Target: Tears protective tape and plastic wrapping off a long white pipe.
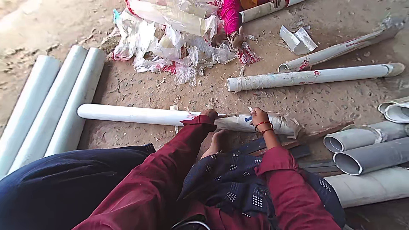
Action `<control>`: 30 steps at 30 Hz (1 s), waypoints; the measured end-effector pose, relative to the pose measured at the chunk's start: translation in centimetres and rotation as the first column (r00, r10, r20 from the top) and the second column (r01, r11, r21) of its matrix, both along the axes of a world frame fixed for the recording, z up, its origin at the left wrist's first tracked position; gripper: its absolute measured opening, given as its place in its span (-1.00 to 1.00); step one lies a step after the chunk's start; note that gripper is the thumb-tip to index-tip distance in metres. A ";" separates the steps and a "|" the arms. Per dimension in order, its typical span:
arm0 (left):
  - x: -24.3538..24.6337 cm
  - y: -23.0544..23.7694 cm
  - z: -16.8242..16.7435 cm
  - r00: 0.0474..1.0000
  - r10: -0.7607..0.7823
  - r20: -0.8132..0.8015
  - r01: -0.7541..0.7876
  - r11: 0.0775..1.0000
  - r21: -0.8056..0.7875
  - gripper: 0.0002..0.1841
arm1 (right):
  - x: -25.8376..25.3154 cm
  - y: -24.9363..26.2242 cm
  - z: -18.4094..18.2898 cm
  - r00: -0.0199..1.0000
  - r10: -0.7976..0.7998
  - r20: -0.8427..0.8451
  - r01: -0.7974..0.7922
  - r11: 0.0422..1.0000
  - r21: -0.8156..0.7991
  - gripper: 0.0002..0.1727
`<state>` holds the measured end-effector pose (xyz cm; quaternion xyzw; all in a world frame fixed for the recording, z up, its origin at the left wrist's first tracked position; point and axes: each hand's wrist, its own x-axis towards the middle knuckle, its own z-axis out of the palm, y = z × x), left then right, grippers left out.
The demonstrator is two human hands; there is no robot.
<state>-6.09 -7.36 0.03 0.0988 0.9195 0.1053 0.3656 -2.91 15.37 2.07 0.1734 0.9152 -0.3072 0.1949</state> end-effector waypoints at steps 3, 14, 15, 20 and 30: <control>-2.2 -0.2 -0.6 0.998 0.059 -0.033 -0.055 0.992 0.110 -0.38 | -0.3 -0.1 -0.6 0.989 0.044 0.140 -0.051 0.998 0.046 -0.62; 2.2 1.0 -6.9 0.973 0.028 -0.228 0.031 0.967 0.252 -0.36 | 0.1 -3.1 -4.9 0.939 0.242 0.244 -0.269 0.959 0.087 -0.62; 2.7 0.8 -7.8 0.961 0.034 -0.274 0.046 0.959 0.279 -0.37 | 0.2 -3.4 -5.1 0.940 0.246 0.237 -0.276 0.955 0.105 -0.62; 4.2 0.3 -10.4 0.899 0.087 -0.430 0.105 0.908 0.405 -0.54 | 0.7 -4.7 -5.0 0.924 0.266 0.276 -0.326 0.925 0.197 -0.62; 2.7 5.3 -8.6 0.936 -0.078 -0.344 0.204 0.915 0.348 -0.46 | 1.9 -4.4 -2.8 0.933 0.140 0.332 -0.281 0.861 0.425 -0.59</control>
